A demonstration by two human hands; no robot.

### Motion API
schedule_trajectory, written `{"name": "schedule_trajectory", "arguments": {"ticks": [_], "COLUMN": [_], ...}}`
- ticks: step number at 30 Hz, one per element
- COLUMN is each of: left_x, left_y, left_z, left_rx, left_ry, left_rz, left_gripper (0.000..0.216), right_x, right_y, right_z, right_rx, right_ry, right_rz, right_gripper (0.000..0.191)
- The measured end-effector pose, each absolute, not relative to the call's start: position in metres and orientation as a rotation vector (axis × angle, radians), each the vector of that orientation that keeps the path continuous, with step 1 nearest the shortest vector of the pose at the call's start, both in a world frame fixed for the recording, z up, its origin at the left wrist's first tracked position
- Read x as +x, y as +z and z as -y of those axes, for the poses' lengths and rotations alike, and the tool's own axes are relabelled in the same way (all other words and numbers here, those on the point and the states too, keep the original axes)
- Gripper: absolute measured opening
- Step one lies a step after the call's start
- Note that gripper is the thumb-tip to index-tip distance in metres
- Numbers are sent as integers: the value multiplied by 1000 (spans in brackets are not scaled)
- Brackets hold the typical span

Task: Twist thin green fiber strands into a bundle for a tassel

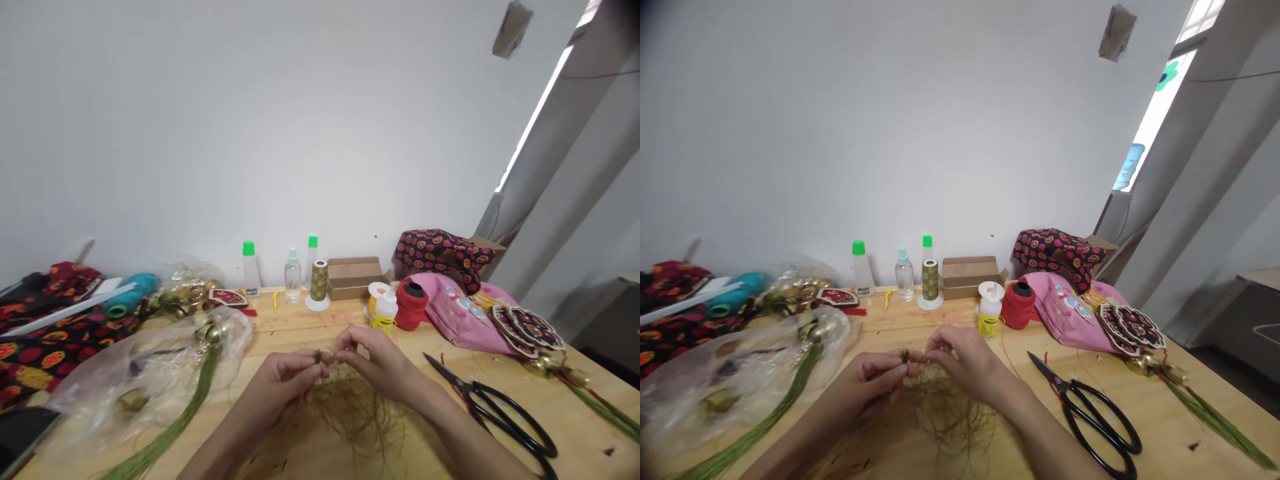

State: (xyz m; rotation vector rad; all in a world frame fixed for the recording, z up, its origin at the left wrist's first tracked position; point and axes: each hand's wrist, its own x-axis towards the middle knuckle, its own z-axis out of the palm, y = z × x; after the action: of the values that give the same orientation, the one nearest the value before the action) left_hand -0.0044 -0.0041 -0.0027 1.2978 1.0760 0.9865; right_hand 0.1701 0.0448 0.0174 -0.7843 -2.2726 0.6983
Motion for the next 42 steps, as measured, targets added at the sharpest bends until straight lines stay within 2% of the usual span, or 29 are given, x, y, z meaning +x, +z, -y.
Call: {"name": "schedule_trajectory", "arguments": {"ticks": [5,11,14,17,22,27,31,37,42], "left_x": [-8,-17,-19,-20,-17,-14,-13,-8,-5], "left_y": [-10,-1,4,5,2,0,-5,-9,-9], "left_z": [2,3,5,5,5,5,5,6,6], "left_rx": [1234,1093,1038,1014,980,979,993,1024,1028], "left_ry": [873,1039,1122,1182,1178,1187,1126,1038,1006], "left_rz": [-1140,-1118,-1069,-1029,-984,-960,-960,-1006,-1020], "left_gripper": [28,26,25,23,23,21,21,26,28], "right_x": [179,202,206,201,180,162,155,155,153], "right_y": [14,11,12,14,8,3,1,-7,-6], "right_z": [-49,-52,-50,-48,-42,-29,-22,-27,-28], "right_rx": [-808,-982,-945,-874,-897,-868,-867,-719,-671], "right_ry": [751,786,715,730,948,1464,1671,1982,2033], "right_rz": [2214,2436,2585,2496,2127,1824,1466,920,832], "right_gripper": [4,8,9,8,18,25,30,26,21]}}
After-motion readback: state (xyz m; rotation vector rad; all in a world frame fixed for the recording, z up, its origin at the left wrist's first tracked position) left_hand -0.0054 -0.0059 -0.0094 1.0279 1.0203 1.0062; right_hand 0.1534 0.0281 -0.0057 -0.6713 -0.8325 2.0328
